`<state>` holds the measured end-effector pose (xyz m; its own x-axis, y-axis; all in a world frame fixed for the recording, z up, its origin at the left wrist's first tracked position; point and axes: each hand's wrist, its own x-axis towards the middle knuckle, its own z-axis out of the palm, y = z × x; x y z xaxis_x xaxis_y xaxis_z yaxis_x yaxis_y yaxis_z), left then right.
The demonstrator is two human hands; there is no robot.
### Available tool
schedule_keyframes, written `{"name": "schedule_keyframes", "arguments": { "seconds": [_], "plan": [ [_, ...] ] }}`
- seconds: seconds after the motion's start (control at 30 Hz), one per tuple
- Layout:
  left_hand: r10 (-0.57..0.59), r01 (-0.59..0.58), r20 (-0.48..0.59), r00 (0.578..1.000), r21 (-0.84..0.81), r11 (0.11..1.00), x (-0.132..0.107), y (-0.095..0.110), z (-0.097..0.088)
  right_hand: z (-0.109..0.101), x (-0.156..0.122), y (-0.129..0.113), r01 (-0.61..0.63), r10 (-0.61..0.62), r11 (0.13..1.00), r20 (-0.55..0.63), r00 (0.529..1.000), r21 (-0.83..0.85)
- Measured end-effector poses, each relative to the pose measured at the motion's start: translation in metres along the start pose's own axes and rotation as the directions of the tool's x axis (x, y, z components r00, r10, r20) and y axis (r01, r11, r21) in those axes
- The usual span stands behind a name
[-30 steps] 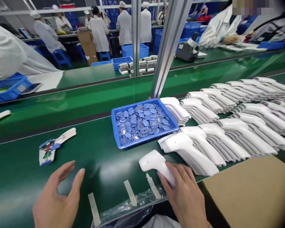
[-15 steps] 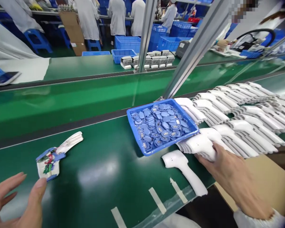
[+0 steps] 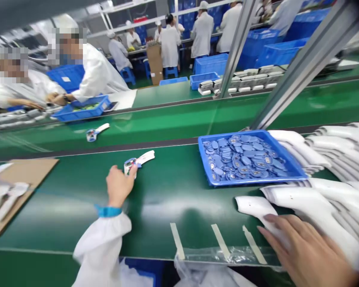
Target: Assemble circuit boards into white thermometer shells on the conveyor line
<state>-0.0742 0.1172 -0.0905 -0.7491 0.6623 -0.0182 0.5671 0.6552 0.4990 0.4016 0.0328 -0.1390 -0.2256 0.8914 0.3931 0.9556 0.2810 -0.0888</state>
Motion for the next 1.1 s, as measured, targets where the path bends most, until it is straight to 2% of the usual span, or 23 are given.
{"name": "schedule_keyframes", "arguments": {
  "seconds": [0.1,0.17,0.23,0.33,0.47,0.53,0.67,0.8,0.9,0.93,0.97,1.03,1.1],
  "plan": [
    [-0.087,0.093,0.074,0.994,-0.081,0.992,0.012,0.017,0.004,0.011,0.007,0.002,0.118,-0.123,0.992,-0.103,0.987,-0.052],
    [-0.089,0.117,0.149,0.985,-0.194,0.974,0.015,0.027,0.0,0.009,0.014,0.003,0.113,-0.114,0.993,-0.167,0.979,-0.016],
    [-0.04,0.112,0.213,0.976,-0.338,0.934,0.01,0.035,-0.005,0.001,0.02,-0.002,0.117,-0.099,0.989,-0.174,0.98,0.095],
    [0.069,0.089,0.27,0.96,-0.53,0.843,-0.018,0.045,-0.013,-0.015,0.032,-0.018,0.186,-0.139,0.94,-0.176,0.974,0.285],
    [0.221,0.061,0.336,0.916,-0.659,0.749,-0.086,0.048,-0.022,-0.034,0.055,-0.046,0.264,-0.188,0.848,-0.205,0.961,0.459],
    [0.3,0.033,0.375,0.877,-0.67,0.742,-0.123,0.049,-0.023,-0.043,0.069,-0.062,0.261,-0.195,0.799,-0.176,0.965,0.542],
    [0.506,-0.148,0.423,0.752,-0.64,0.754,-0.178,0.053,-0.016,-0.048,0.094,-0.094,0.224,-0.203,0.734,-0.107,0.973,0.642],
    [0.583,-0.225,0.49,0.648,-0.608,0.761,-0.199,0.049,-0.006,-0.041,0.099,-0.112,0.214,-0.272,0.738,-0.009,0.962,0.639],
    [0.65,-0.295,0.517,0.557,-0.609,0.736,-0.202,0.041,-0.004,-0.047,0.094,-0.115,0.222,-0.33,0.771,0.077,0.941,0.597],
    [0.668,-0.329,0.506,0.545,-0.604,0.726,-0.201,0.038,-0.004,-0.051,0.093,-0.116,0.231,-0.33,0.78,0.069,0.941,0.582],
    [0.673,-0.36,0.483,0.559,-0.59,0.723,-0.199,0.034,-0.004,-0.055,0.092,-0.116,0.234,-0.317,0.789,0.05,0.947,0.569],
    [0.623,-0.357,0.425,0.656,-0.552,0.753,-0.191,0.029,-0.004,-0.056,0.09,-0.117,0.198,-0.245,0.827,0.02,0.969,0.526],
    [0.509,-0.215,0.413,0.756,-0.578,0.788,-0.18,0.024,-0.003,-0.044,0.087,-0.119,0.145,-0.168,0.896,0.018,0.986,0.419]
  ]
}}
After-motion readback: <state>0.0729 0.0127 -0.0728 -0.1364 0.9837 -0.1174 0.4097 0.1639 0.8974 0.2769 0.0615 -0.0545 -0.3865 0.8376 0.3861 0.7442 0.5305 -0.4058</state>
